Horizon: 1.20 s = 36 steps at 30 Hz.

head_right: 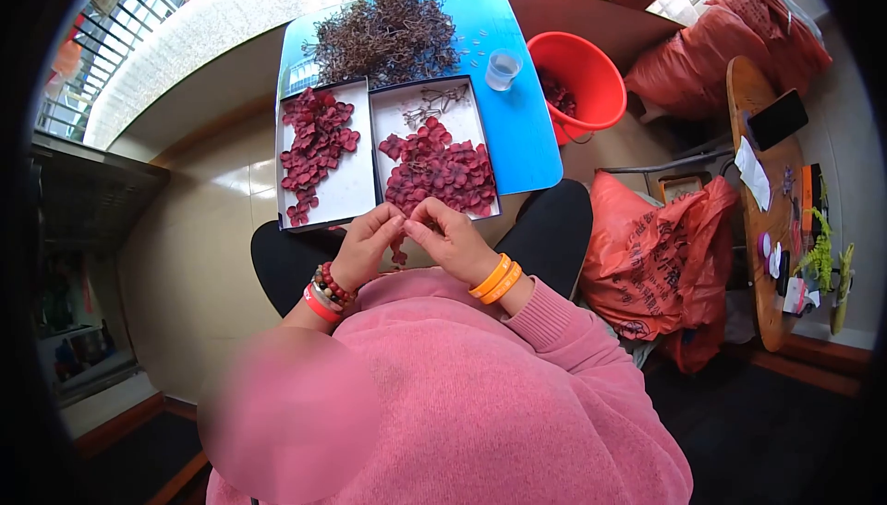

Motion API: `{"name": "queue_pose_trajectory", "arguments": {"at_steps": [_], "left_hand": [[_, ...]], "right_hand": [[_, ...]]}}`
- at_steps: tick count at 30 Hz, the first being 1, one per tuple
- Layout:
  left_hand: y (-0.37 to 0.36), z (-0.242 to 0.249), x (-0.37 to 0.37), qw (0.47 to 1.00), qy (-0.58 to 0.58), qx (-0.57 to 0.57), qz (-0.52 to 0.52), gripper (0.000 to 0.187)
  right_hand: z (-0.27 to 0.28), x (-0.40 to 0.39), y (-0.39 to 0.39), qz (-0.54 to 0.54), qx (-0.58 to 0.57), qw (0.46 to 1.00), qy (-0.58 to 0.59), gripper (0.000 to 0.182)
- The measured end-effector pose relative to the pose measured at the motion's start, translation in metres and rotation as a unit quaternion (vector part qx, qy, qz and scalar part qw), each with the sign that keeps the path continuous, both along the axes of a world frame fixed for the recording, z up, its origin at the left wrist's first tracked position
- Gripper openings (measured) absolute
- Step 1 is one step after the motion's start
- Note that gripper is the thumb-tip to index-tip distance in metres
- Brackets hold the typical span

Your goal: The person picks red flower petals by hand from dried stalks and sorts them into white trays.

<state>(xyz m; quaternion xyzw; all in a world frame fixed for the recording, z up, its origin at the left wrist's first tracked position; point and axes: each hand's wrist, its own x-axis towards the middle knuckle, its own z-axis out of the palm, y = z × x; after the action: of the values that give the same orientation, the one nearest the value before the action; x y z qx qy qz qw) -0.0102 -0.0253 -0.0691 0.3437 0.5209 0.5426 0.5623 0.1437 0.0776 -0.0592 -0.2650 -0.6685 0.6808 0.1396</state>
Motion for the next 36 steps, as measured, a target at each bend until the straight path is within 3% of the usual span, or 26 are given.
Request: {"name": "queue_pose_trajectory", "arguments": {"at_steps": [4,9,12,15,21,27,30,33,36], "left_hand": [[-0.006,-0.012,0.01,0.993,0.113,-0.009,-0.03,0.016],[-0.01,-0.015,0.015,0.993,0.049,-0.08,-0.064,0.015],[-0.009,-0.02,0.015,0.992,0.029,-0.097,-0.079,0.016],[-0.006,-0.028,0.018,0.995,0.013,-0.09,-0.031,0.016],[-0.002,-0.027,0.019,0.993,0.052,-0.084,-0.061,0.016],[-0.003,-0.037,0.013,0.98,0.077,-0.143,-0.114,0.018],[0.005,-0.043,0.014,0.982,0.071,-0.149,-0.087,0.019],[0.016,-0.05,0.009,0.966,0.14,-0.181,-0.123,0.019],[0.018,-0.049,0.01,0.974,0.079,-0.156,-0.142,0.019]], "right_hand": [[-0.005,0.005,0.0,-0.01,-0.013,1.0,-0.015,0.014],[-0.017,0.011,-0.007,-0.025,-0.042,0.998,0.034,0.012],[-0.023,0.014,-0.007,-0.016,-0.011,1.0,-0.001,0.011],[-0.017,0.018,-0.002,-0.01,0.067,0.995,-0.069,0.012],[-0.032,0.017,-0.007,-0.029,0.056,0.997,-0.039,0.006],[-0.033,0.024,-0.003,0.048,0.037,0.993,-0.105,0.006],[-0.044,0.024,-0.001,0.005,-0.004,0.995,-0.095,0.006],[-0.045,0.026,-0.001,-0.014,-0.016,0.996,-0.083,0.005],[-0.044,0.026,-0.004,-0.018,0.009,0.997,-0.081,0.006]]}}
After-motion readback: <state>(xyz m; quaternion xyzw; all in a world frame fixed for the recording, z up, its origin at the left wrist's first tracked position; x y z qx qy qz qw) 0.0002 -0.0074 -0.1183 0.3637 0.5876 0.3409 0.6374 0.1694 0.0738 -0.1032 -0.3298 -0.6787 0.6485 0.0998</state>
